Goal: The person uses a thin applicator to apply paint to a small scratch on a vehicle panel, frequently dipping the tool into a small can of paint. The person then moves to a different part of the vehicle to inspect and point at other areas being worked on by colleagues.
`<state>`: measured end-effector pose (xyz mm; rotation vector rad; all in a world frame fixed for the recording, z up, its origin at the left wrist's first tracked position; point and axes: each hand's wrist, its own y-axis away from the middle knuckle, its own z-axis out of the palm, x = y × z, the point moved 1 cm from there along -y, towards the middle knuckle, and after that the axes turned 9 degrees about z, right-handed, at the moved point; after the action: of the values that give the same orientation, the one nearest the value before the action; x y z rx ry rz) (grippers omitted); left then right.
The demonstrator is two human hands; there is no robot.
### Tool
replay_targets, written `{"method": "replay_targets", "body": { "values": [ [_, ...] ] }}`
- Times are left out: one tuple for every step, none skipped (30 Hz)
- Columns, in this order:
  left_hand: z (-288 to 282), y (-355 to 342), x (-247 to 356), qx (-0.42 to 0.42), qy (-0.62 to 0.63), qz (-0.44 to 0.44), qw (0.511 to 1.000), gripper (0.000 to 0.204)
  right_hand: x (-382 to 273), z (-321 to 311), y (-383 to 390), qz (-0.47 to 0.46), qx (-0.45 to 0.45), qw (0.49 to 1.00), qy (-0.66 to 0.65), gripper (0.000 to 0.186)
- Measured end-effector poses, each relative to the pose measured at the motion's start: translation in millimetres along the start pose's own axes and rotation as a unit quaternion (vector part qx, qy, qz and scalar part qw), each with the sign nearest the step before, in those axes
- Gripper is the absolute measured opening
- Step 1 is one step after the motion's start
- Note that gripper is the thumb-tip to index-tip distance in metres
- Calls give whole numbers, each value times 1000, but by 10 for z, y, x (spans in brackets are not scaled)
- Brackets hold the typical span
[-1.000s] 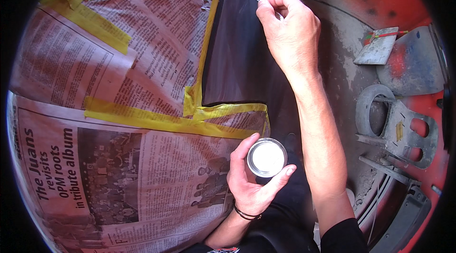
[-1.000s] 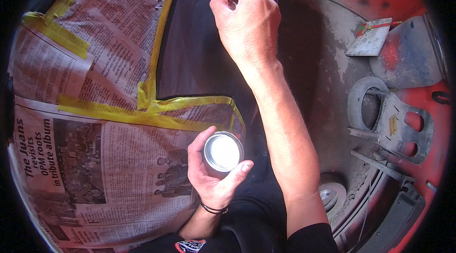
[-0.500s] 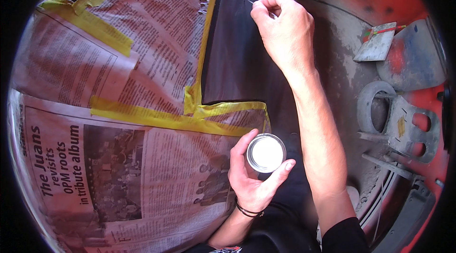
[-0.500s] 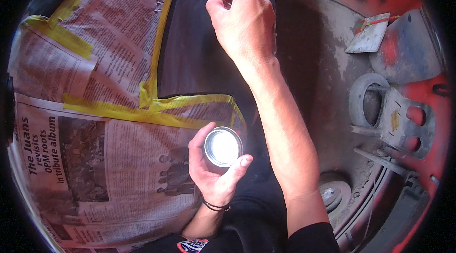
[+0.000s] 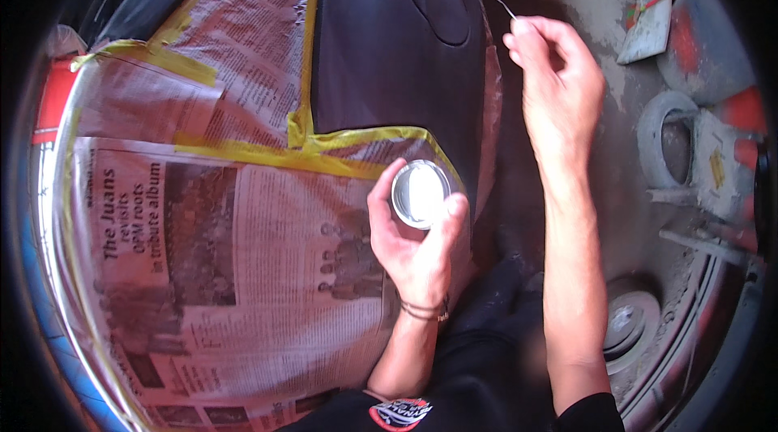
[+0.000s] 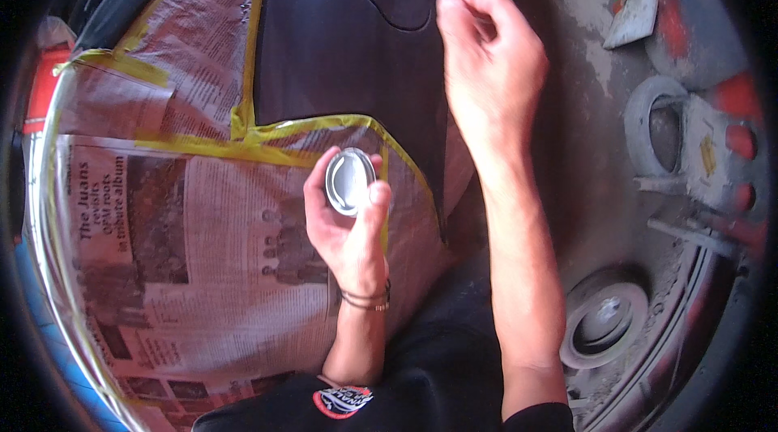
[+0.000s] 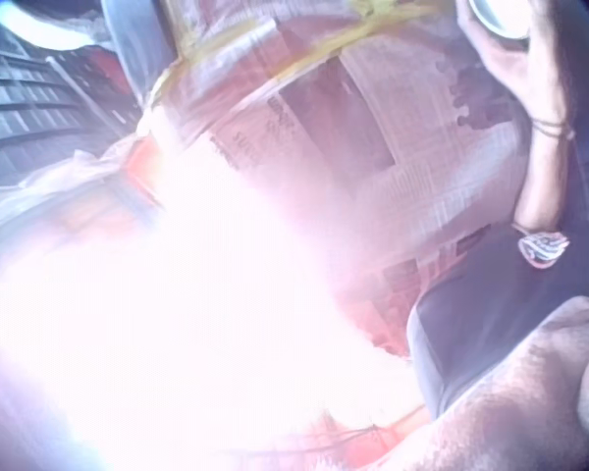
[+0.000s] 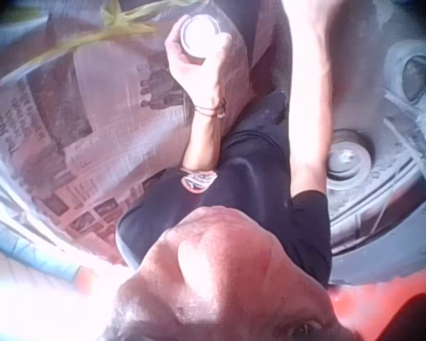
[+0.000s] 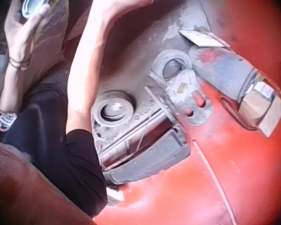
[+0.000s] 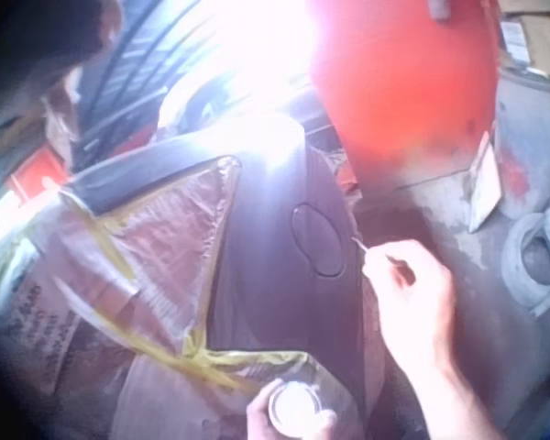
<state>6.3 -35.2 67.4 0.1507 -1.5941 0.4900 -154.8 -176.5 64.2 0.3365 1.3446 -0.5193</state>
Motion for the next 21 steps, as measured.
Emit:
{"method": "replay_targets", "body": {
  "values": [
    [8, -13, 6, -2, 6, 7, 1000, 71, -15, -210, 134, 15, 10, 1000, -7, 18],
    [7, -21, 4, -4, 11, 14, 1000, 70, -5, -426, 290, 30, 18, 999, -15, 17],
    [12, -9, -6, -27, 1, 36, 999, 58, 2, -689, 460, 44, 28, 998, -26, 18],
    [27, 2, -1, -28, 6, 37, 999, 55, 26, -945, 646, 58, 35, 997, -40, 18],
    [38, 19, 7, -36, 20, 49, 998, 55, 19, -1195, 881, 72, 47, 996, -36, 18],
    [49, 64, 12, -42, 35, 61, 997, 54, -7, -1438, 1118, 79, 67, 994, -29, 17],
    [71, 115, -5, -58, 31, 81, 995, 54, -25, -1711, 1359, 84, 85, 993, -12, 17],
    [28, 163, -20, -73, 26, 102, 992, 54, -11, -1930, 1644, 90, 101, 991, 3, 17],
    [21, 263, 19, -97, 37, 123, 987, 54, -26, -2167, 1918, 86, 110, 990, 27, 16],
    [33, 389, 60, -107, 9, 143, 984, 55, -26, -2429, 2205, 79, 122, 988, 53, 16],
    [7, 530, 65, -125, -5, 156, 980, 56, 8, -2690, 2504, 75, 132, 986, 66, 15],
    [-53, 653, 65, -137, -19, 173, 975, 56, 57, -2914, 2788, 81, 141, 983, 81, 15],
    [-48, 827, 54, -166, -12, 166, 972, 58, 85, -3175, 3079, 88, 169, 979, 73, 14],
    [-97, 996, 41, -187, 1, 162, 969, 58, 112, -3386, 3395, 97, 192, 975, 62, 14],
    [-160, 1155, 67, -197, 3, 162, 967, 59, 116, -3533, 3686, 93, 210, 971, 65, 14],
    [-201, 1339, 103, -204, 7, 162, 965, 60, 78, -3668, 3945, 86, 225, 968, 69, 14],
    [-248, 1503, 142, -214, 13, 153, 965, 63, 39, -3778, 4196, 91, 241, 963, 81, 14],
    [-275, 1677, 169, -227, -4, 161, 961, 65, -7, -3874, 4450, 97, 264, 957, 74, 15],
    [-293, 1852, 210, -243, -1, 163, 956, 65, -30, -3976, 4705, 95, 270, 956, 68, 15],
    [-315, 2019, 249, -258, 2, 164, 952, 66, -62, -4062, 4949, 93, 275, 955, 64, 15],
    [-342, 2189, 383, -270, 17, 138, 953, 68, -156, -4085, 5162, 84, 278, 955, 64, 15]
  ]
}}
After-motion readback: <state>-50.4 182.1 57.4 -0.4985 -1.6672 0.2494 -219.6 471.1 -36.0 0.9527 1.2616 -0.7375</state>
